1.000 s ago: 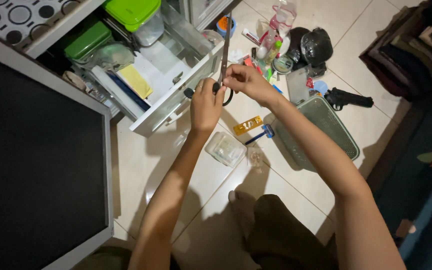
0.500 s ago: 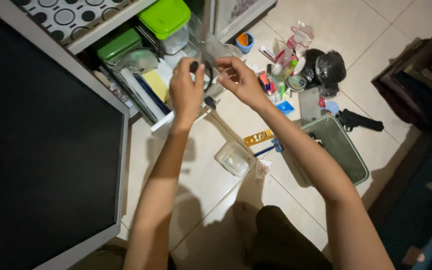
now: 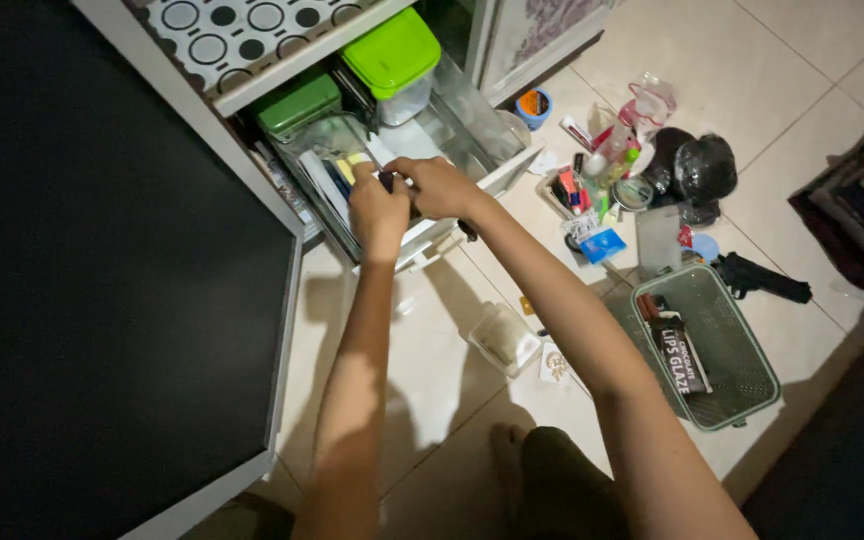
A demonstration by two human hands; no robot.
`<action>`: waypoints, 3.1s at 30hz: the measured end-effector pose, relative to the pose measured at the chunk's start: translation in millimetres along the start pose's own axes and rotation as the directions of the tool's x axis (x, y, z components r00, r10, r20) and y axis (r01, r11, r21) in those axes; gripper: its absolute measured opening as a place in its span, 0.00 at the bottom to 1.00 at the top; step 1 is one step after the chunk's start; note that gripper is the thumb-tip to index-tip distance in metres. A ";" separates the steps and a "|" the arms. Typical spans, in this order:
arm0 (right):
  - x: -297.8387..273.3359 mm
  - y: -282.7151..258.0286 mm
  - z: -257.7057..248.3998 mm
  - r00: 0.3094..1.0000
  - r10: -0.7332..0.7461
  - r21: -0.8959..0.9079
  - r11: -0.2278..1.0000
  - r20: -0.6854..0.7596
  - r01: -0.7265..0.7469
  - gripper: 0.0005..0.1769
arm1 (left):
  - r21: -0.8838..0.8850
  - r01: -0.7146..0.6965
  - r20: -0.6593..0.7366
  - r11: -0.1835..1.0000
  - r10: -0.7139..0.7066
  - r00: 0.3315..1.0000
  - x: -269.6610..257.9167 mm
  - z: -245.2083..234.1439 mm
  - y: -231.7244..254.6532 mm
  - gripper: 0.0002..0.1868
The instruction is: Organizing various medicinal and hygiene items in a drawer and on a floor area.
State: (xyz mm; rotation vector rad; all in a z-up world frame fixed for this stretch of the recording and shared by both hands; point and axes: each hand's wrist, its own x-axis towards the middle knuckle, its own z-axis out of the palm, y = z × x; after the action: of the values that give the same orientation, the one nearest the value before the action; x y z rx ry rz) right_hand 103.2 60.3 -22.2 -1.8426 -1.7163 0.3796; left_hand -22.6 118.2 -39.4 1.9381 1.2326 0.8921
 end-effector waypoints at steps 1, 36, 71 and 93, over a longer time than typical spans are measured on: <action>3.6 2.6 1.3 1.000 -0.005 0.002 1.000 0.002 0.005 0.21 | 0.002 0.002 -0.005 1.000 -0.002 1.000 -0.4 1.3 -2.0 0.22; -9.8 -77.0 -29.2 0.959 0.274 0.458 0.845 0.072 -0.276 0.16 | 0.192 -0.163 -0.181 0.968 0.198 0.963 20.4 -52.8 -50.9 0.24; -10.2 -26.6 -36.2 0.994 -0.087 0.337 0.940 0.069 0.058 0.25 | 0.335 -0.205 -0.186 0.920 0.278 0.942 20.5 -49.4 -51.8 0.13; -117.1 -3.4 -99.8 0.989 0.121 0.272 0.958 -0.085 -0.093 0.11 | 0.116 -0.561 0.280 0.820 0.515 0.810 18.4 -60.9 -42.5 0.14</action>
State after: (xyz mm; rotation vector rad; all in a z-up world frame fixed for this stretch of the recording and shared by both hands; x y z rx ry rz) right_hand 142.7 -76.0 37.2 -1.7292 -1.4245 0.5263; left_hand -86.8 159.8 -37.3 2.5386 0.6410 0.7920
